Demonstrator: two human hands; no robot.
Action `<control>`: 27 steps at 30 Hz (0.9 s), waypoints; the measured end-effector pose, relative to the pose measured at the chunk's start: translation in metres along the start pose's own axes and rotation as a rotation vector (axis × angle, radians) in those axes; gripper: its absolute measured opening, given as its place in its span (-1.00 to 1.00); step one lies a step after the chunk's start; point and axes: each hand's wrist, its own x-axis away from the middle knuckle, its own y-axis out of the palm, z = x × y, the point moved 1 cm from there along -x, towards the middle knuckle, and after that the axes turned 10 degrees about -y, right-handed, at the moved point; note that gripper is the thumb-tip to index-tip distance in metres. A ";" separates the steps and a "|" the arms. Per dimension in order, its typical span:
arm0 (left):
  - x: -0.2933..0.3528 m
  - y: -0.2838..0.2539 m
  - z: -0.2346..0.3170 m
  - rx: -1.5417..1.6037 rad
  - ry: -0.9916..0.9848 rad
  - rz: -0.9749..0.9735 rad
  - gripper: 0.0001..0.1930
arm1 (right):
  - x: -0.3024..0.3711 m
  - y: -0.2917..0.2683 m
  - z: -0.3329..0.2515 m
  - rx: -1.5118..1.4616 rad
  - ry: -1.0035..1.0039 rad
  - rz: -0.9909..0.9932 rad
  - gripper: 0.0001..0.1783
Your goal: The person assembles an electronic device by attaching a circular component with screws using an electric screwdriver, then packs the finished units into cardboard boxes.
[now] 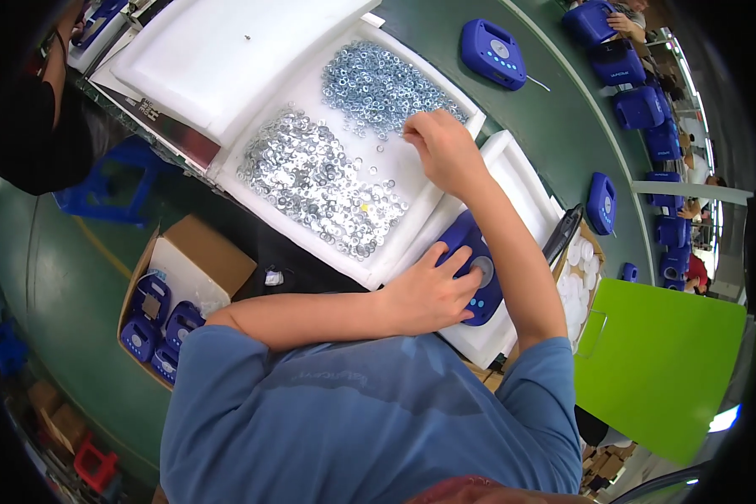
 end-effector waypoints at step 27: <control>-0.012 -0.007 0.006 -0.040 -0.022 -0.131 -0.52 | 0.106 -0.080 -0.041 -0.171 0.357 0.271 -0.97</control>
